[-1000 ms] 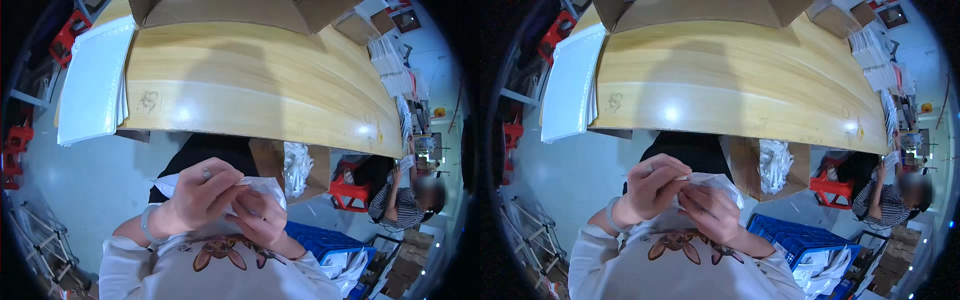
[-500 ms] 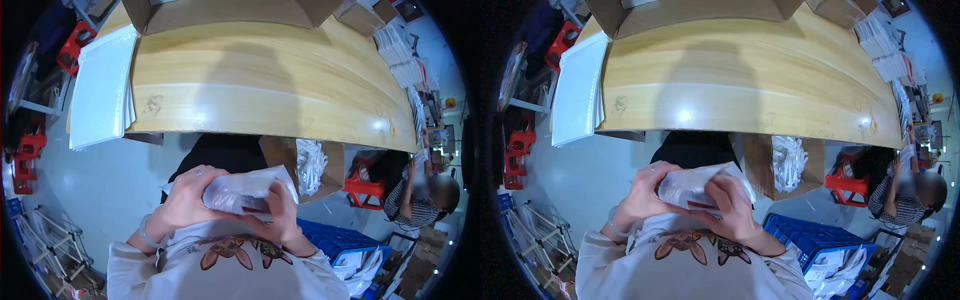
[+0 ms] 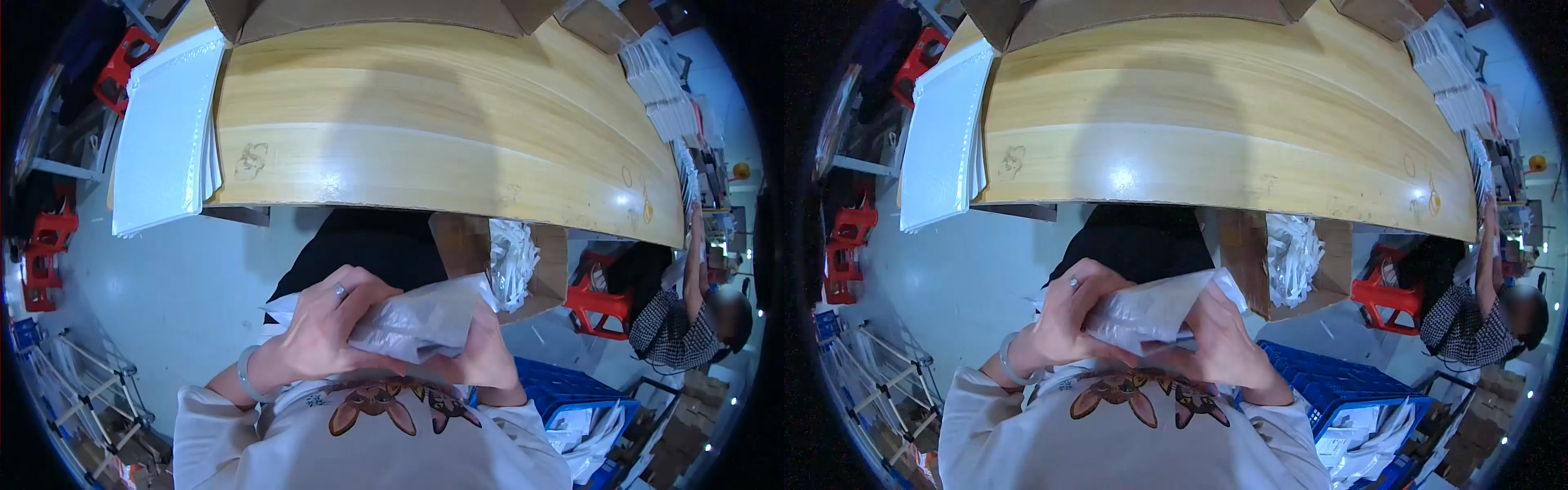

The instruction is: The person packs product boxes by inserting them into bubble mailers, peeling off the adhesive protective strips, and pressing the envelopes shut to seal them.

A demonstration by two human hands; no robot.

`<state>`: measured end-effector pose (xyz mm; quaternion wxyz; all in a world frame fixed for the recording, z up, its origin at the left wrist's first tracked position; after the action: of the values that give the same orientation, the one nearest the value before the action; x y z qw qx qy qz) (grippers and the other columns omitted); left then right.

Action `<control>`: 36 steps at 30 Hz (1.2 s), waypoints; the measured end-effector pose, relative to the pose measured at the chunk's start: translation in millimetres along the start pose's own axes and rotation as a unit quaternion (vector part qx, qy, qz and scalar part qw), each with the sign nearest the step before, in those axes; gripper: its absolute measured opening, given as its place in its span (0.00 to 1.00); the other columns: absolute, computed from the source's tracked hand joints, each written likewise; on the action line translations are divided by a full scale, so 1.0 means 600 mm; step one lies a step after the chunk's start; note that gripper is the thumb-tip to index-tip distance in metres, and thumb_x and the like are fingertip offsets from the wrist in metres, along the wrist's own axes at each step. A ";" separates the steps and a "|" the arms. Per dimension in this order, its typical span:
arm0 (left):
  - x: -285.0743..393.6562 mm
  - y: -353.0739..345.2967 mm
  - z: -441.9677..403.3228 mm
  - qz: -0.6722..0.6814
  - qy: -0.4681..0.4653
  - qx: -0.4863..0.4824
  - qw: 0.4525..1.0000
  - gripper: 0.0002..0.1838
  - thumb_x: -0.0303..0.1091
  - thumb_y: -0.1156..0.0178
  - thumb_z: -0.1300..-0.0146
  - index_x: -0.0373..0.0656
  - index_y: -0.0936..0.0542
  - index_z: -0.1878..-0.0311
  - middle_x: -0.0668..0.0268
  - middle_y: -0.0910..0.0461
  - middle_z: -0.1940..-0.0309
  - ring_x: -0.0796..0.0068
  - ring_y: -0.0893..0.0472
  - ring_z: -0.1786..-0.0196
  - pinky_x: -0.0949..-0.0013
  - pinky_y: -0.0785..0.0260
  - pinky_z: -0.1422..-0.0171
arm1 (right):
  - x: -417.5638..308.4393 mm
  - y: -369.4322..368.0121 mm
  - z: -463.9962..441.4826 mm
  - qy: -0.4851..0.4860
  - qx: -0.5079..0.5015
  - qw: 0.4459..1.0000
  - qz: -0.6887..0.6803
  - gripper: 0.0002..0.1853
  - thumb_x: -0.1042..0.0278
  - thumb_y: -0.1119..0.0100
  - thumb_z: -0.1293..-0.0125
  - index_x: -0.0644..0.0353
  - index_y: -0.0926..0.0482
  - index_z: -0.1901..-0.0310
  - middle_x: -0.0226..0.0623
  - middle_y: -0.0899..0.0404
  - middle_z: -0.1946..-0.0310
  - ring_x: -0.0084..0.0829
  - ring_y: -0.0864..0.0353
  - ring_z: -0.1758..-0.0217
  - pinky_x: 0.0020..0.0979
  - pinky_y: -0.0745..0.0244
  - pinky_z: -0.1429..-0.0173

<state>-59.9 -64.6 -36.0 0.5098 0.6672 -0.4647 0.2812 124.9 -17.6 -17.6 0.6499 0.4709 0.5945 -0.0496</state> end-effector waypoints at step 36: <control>0.070 -0.051 -0.064 -0.024 -0.172 0.020 0.985 0.08 0.24 0.36 0.52 0.38 0.20 0.66 0.67 0.25 0.65 0.67 0.30 0.68 0.70 0.33 0.62 | -0.016 0.019 0.046 -0.048 -0.058 0.993 0.086 0.13 0.71 0.32 0.41 0.66 0.18 0.56 0.43 0.16 0.65 0.42 0.18 0.69 0.35 0.24 0.63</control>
<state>-11.0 -40.9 -0.6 0.4151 0.7268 -0.5236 0.1594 149.2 -34.6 -7.9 0.7056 0.4785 0.5222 0.0189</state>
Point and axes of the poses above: each hand's wrist, its own z-axis away from the middle knuckle, its own y-axis out of the back of the hand, x = y × z, the point moved 4 cm from there along -z, towards the middle knuckle
